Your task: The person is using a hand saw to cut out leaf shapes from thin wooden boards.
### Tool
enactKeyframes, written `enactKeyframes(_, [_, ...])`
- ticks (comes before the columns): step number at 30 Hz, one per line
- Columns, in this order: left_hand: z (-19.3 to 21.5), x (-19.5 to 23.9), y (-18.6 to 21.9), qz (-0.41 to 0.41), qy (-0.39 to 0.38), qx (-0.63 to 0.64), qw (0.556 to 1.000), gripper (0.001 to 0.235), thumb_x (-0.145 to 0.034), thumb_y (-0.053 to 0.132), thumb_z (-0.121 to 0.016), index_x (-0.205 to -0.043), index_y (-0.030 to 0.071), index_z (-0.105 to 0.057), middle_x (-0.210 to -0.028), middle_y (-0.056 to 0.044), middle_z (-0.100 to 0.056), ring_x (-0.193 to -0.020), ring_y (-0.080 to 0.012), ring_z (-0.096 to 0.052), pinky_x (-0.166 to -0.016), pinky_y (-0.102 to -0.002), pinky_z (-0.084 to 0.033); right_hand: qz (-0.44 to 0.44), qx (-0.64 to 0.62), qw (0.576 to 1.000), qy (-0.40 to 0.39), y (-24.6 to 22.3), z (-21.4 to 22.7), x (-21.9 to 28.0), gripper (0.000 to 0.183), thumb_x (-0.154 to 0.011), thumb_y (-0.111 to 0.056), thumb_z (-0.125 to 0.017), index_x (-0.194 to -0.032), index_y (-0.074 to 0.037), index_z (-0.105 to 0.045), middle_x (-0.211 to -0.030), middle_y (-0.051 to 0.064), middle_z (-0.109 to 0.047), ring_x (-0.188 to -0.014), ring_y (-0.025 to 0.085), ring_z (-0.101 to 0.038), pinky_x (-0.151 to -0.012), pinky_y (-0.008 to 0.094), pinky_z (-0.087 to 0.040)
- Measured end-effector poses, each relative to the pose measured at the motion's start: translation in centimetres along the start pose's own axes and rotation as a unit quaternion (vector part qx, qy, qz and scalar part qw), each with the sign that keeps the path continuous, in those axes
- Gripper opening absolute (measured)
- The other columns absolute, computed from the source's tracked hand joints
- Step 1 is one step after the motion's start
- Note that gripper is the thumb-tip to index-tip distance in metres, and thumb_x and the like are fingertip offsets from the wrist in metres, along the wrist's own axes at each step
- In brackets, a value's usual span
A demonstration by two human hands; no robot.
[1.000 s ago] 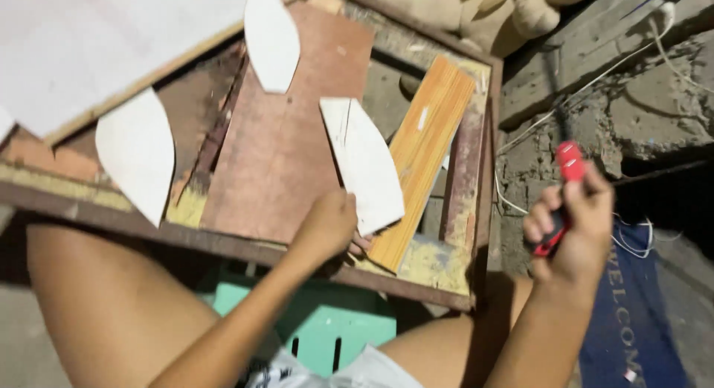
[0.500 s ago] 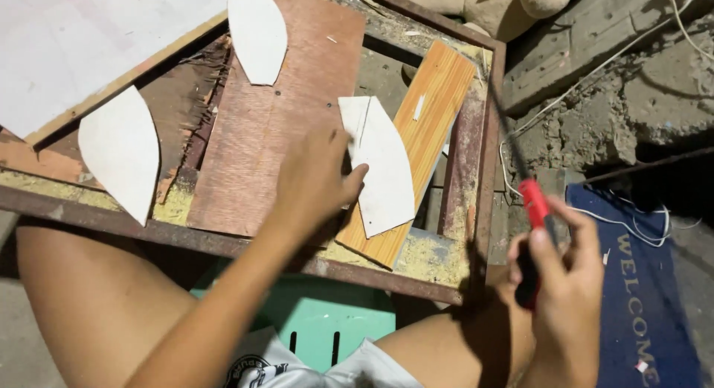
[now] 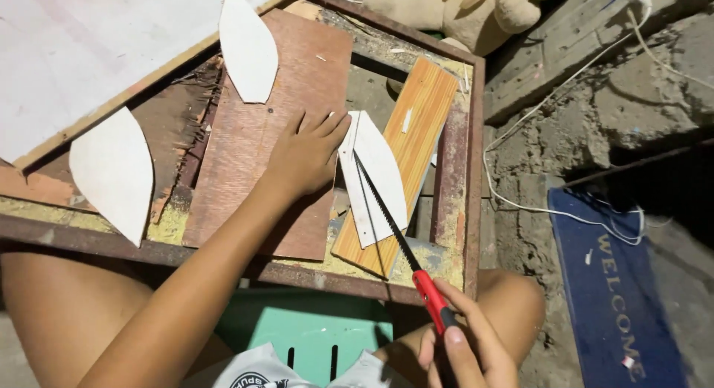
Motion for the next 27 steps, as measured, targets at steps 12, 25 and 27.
enactKeyframes(12, [-2.1,1.4,-0.3,0.040,0.049,-0.018,0.998,0.063,-0.102,0.033,-0.029,-0.161,0.011,-0.031,-0.165,-0.006,-0.035,-0.153,-0.0250,-0.027,-0.126,-0.051,-0.009,-0.163,-0.063,0.984,-0.028,-3.1,-1.5,0.8,0.063,-0.096,-0.030,-0.053,-0.157,-0.017,-0.055,-0.061,0.014,-0.048,-0.031,0.017,-0.037,-0.031,0.030,-0.033])
enactKeyframes(25, [-2.9,1.5,-0.8,-0.005,0.098,-0.005,0.995,0.059,-0.104,0.028,-0.030,-0.157,0.003,-0.038,-0.161,-0.012,-0.043,-0.151,-0.0314,-0.032,-0.124,-0.048,-0.020,-0.211,-0.060,0.969,-0.111,-5.4,-2.3,-1.3,0.049,-0.100,-0.026,-0.050,-0.147,-0.015,-0.055,-0.065,0.014,-0.037,-0.032,0.016,-0.025,-0.029,0.030,-0.022])
enactKeyframes(27, [-3.4,1.5,-1.0,-0.011,0.117,-0.029,0.993,0.059,-0.103,0.024,-0.033,-0.157,0.001,-0.038,-0.161,-0.015,-0.042,-0.151,-0.0334,-0.032,-0.124,-0.047,-0.021,-0.209,-0.046,0.972,-0.096,-5.0,-2.2,-1.3,0.046,-0.101,-0.023,-0.049,-0.145,-0.013,-0.055,-0.063,0.015,-0.035,-0.033,0.018,-0.025,-0.029,0.031,-0.021])
Point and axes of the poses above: each hand's wrist, its own x-axis away from the middle knuckle, its own z-axis out of the back of the hand, y = z × x, the point moved 1 cm from there along -x, towards the middle knuckle
